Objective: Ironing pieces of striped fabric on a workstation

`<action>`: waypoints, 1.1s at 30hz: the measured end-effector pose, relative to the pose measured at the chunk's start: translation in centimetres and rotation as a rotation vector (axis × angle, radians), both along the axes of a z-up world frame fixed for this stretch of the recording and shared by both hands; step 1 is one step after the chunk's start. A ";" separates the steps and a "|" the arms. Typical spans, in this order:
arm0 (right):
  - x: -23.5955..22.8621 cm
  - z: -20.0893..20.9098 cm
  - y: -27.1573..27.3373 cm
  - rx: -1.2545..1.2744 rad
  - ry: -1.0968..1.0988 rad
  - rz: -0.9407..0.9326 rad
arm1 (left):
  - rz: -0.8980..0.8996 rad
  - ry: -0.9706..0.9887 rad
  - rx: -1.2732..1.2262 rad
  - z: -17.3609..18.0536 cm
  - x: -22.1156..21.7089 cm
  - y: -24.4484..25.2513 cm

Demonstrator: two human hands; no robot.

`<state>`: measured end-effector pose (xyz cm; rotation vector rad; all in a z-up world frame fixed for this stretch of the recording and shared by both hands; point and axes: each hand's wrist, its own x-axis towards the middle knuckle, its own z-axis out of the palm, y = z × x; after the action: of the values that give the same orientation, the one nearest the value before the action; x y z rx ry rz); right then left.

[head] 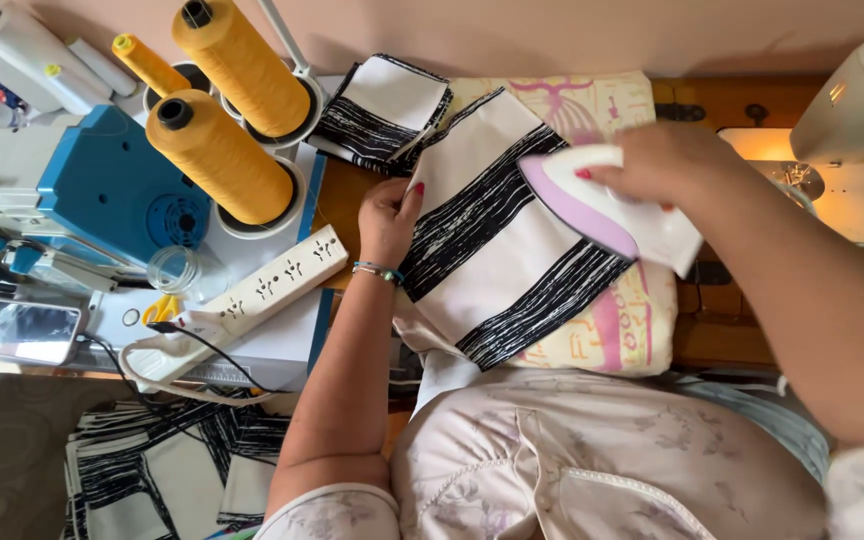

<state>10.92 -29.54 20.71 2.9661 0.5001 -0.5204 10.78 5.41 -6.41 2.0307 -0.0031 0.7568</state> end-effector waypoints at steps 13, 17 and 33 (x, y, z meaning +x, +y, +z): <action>-1.4 -3.4 5.5 0.108 0.110 0.354 | -0.005 0.075 0.044 2.7 -1.6 -0.6; -4.0 -4.0 2.2 0.067 0.124 0.357 | -0.015 0.113 0.016 3.2 -2.0 -1.0; 9.8 -2.4 5.3 0.061 -0.094 -0.083 | 0.042 0.022 0.269 6.1 -2.9 -2.4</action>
<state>20.72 -24.29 18.28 3.0630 0.3925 -0.3772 7.90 3.05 -0.35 2.3001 -0.0525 0.7940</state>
